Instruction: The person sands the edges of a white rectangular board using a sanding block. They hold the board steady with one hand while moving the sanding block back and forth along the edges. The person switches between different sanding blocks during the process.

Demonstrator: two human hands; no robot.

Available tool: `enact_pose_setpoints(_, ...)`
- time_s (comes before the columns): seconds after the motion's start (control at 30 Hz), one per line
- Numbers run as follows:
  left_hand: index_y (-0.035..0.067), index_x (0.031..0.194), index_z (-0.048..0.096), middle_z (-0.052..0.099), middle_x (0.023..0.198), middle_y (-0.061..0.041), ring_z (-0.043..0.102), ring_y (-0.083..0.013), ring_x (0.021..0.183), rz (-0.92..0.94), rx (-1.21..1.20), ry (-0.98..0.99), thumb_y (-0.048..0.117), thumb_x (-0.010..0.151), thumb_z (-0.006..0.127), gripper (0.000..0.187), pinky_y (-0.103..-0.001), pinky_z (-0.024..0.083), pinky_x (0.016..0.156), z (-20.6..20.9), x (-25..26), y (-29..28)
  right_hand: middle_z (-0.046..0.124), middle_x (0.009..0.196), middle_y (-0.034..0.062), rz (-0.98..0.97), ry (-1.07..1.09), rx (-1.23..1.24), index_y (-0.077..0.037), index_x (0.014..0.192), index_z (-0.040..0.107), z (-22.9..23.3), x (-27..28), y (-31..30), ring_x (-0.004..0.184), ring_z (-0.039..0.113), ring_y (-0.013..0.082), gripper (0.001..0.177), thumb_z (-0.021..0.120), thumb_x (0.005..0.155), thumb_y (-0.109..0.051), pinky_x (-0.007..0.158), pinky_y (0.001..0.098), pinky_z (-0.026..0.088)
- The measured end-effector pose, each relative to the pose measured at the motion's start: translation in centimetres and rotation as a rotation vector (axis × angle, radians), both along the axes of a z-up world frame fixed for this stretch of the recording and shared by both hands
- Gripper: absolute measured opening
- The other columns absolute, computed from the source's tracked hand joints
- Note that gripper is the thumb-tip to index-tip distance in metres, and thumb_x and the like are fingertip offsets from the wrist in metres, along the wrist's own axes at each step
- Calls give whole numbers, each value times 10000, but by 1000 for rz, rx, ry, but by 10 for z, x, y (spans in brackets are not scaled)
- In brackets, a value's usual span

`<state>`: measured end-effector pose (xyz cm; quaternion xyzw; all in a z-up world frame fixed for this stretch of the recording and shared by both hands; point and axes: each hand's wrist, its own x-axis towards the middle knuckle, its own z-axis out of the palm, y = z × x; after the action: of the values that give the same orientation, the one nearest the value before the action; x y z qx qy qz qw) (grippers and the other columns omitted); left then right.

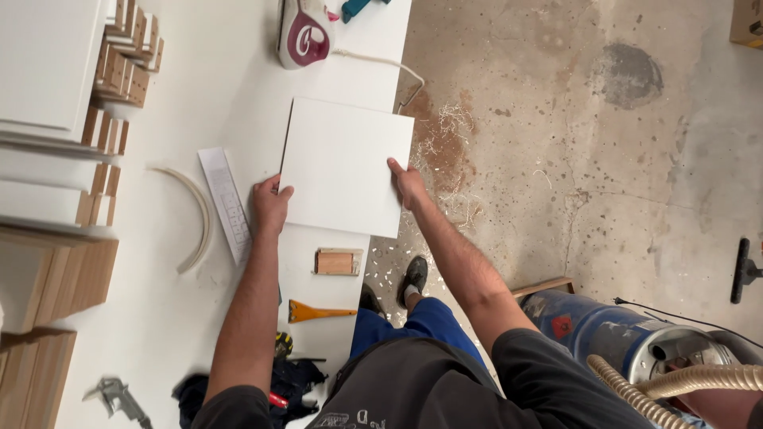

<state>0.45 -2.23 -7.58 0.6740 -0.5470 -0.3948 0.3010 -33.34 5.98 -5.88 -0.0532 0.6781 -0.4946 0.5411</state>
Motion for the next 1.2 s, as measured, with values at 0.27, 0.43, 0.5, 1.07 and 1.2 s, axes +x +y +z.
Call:
enact_pose_setpoints(0.27,1,1370,625,637,1264,-225,684,-324,1151,97,-64,162,218,939,813,518,-393,568,983,123,27,69,671,549,50,217,747,62,-157,686,751,10,-22,21,552,717,208,475,831,829,-603,557,335,549)
enact_pose_setpoints(0.43,104,1253,724,741,1104,-108,737,-248,1016,172,6,-33,258,914,824,385,-359,602,862,135,109,142,684,831,123,-24,796,-314,-65,973,691,39,-20,99,733,652,223,176,777,967,-218,661,312,524)
enact_pose_setpoints(0.5,127,1208,752,747,1065,-77,738,-245,994,166,59,-144,299,897,834,365,-374,597,850,128,132,173,661,822,13,14,579,-287,-132,979,672,62,-7,142,687,601,102,157,643,1066,-259,605,189,488)
enact_pose_setpoints(1.07,51,1195,738,765,1035,-177,767,-296,916,-102,288,308,310,914,809,389,-411,614,777,137,5,212,727,1050,158,612,262,-498,-78,1513,442,103,121,196,853,703,206,549,669,1024,-176,782,353,599)
enact_pose_setpoints(1.2,-67,1165,729,741,1051,-269,745,-290,898,-326,261,543,113,882,816,346,-379,635,752,145,-76,210,571,966,40,417,250,-606,-92,1602,297,95,81,181,861,590,119,679,659,1028,-100,789,262,524)
